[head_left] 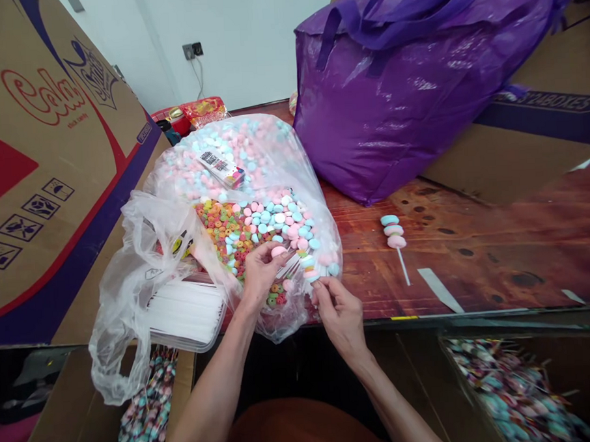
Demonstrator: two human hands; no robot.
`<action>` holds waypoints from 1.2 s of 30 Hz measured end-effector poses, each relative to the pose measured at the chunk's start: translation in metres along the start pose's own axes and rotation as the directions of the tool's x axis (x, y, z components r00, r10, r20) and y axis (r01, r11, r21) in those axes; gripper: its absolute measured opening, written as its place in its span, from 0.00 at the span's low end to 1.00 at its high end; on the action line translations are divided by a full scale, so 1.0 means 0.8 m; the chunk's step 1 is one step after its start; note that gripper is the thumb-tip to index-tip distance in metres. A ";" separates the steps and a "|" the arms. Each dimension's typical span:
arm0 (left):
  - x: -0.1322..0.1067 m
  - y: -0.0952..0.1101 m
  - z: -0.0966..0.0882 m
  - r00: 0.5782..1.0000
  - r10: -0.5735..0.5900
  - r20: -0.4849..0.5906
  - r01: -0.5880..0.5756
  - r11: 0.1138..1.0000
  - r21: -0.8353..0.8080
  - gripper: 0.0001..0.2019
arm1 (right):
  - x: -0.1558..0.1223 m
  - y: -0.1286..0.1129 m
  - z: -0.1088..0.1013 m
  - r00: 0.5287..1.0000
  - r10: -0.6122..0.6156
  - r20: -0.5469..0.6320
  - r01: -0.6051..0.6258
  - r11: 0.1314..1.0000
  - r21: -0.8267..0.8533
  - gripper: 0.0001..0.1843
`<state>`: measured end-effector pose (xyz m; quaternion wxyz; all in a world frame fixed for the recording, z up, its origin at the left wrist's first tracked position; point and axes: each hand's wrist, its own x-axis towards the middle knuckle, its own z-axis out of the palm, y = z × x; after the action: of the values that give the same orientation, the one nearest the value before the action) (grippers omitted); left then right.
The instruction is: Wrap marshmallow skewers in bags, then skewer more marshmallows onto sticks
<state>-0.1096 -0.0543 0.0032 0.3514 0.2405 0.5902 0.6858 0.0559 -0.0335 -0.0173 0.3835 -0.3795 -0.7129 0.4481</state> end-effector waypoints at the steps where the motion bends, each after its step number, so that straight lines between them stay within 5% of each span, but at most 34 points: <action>1: -0.003 0.001 -0.001 1.000 -0.014 -0.012 0.013 0.999 -0.031 0.18 | 0.000 0.000 0.000 1.000 0.000 0.001 0.000 1.000 0.000 0.15; 12: -0.012 -0.004 -0.023 0.990 -0.129 -0.053 0.111 0.960 -0.256 0.23 | 0.001 -0.013 -0.004 0.979 0.012 0.203 -0.021 0.999 0.045 0.14; 26: -0.028 -0.001 -0.029 0.989 0.071 -0.131 -0.062 0.995 0.074 0.17 | 0.004 -0.037 0.004 0.934 0.066 0.350 -0.073 0.997 0.005 0.16; 32: -0.038 0.000 -0.023 0.940 0.311 -0.140 -0.250 0.907 0.338 0.13 | 0.006 -0.039 0.012 0.908 0.163 0.386 -0.246 0.953 0.176 0.18; 36: -0.041 -0.009 -0.021 0.921 0.369 -0.125 -0.294 0.869 0.398 0.13 | -0.003 -0.038 0.025 0.927 0.197 0.320 -0.273 0.937 0.216 0.18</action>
<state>-0.0996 -0.0901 -0.0046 0.1159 0.3316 0.6905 0.6323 0.0330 -0.0516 0.0041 0.2624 -0.3393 -0.6467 0.6307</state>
